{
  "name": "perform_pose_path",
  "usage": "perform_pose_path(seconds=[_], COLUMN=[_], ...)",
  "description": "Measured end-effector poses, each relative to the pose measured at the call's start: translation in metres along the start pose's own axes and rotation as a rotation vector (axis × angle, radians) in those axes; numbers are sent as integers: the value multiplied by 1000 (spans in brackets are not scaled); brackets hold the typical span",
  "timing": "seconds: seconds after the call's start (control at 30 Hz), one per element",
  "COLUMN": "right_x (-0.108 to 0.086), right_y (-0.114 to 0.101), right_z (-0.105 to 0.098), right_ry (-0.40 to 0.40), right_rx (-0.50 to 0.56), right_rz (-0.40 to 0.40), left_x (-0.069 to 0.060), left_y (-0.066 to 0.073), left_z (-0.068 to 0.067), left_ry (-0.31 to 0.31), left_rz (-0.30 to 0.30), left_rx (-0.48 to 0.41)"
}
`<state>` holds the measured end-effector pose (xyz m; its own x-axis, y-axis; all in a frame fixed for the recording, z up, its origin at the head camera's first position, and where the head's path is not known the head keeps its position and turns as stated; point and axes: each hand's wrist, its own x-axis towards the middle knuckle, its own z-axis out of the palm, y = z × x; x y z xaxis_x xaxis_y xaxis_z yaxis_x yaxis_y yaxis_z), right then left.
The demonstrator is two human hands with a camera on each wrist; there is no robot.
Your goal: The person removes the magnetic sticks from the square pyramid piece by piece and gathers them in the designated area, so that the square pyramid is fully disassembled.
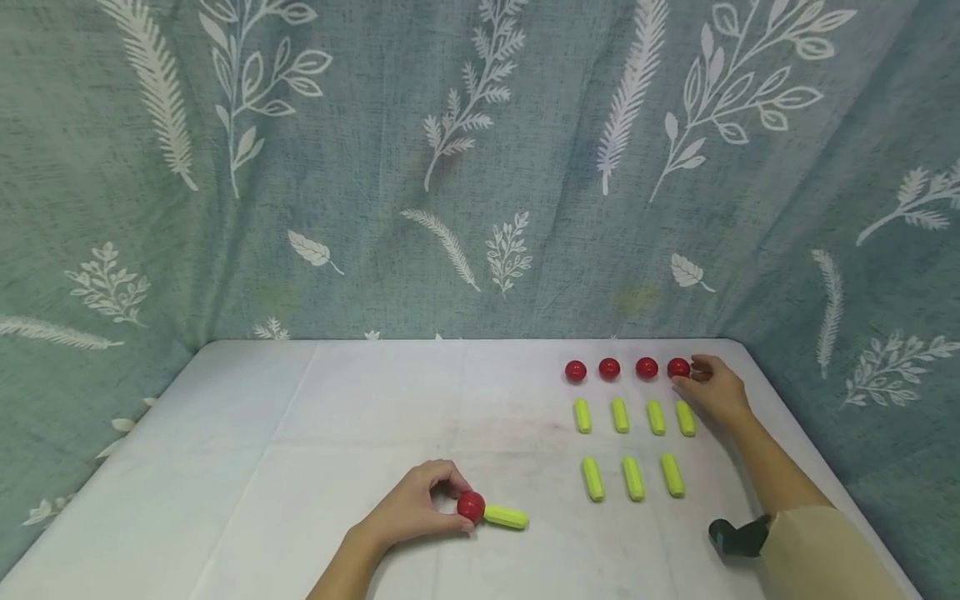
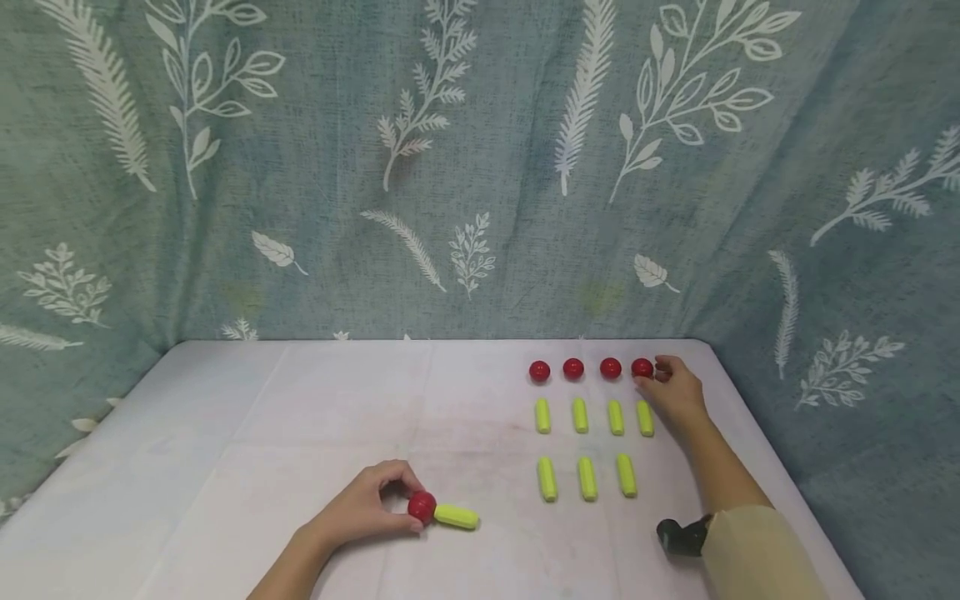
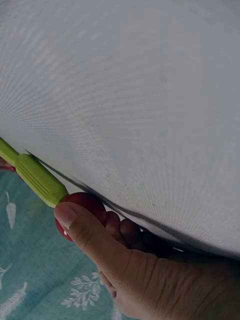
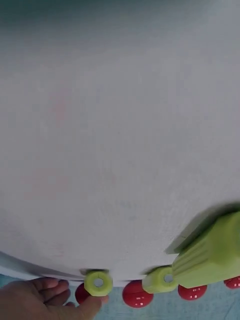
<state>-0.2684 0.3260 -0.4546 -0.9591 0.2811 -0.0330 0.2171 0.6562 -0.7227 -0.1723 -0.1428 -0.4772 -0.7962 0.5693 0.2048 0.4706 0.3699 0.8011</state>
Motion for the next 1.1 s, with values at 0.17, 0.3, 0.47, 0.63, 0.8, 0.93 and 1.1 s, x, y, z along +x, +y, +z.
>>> perform_pose_path(seconds=[0.17,0.3,0.47,0.63,0.8,0.93,1.1], right_x=[-16,-31,-43,-51,-73,-97,-115], right_y=[-1,-5,-7,0,-14,-43,-67], right_z=[-4,-6,-1,14,24,24,27], right_ry=[33,80,134,174,106,-23,-217], right_rx=[77,100,114,100,150,211,346], right_rz=[-9,-78,-150,-260,-459,-537,-614], left_x=[0,0,2,1,-1,-1,1], left_y=[0,-1,-1,-1,0,0,-1], left_z=[0,0,0,0,0,0,0], left_ry=[-4,0,7,4,6,14,10], left_rz=[4,4,-3,-10,-3,-18,-37], left_rx=[-2,1,7,6,-1,5,12])
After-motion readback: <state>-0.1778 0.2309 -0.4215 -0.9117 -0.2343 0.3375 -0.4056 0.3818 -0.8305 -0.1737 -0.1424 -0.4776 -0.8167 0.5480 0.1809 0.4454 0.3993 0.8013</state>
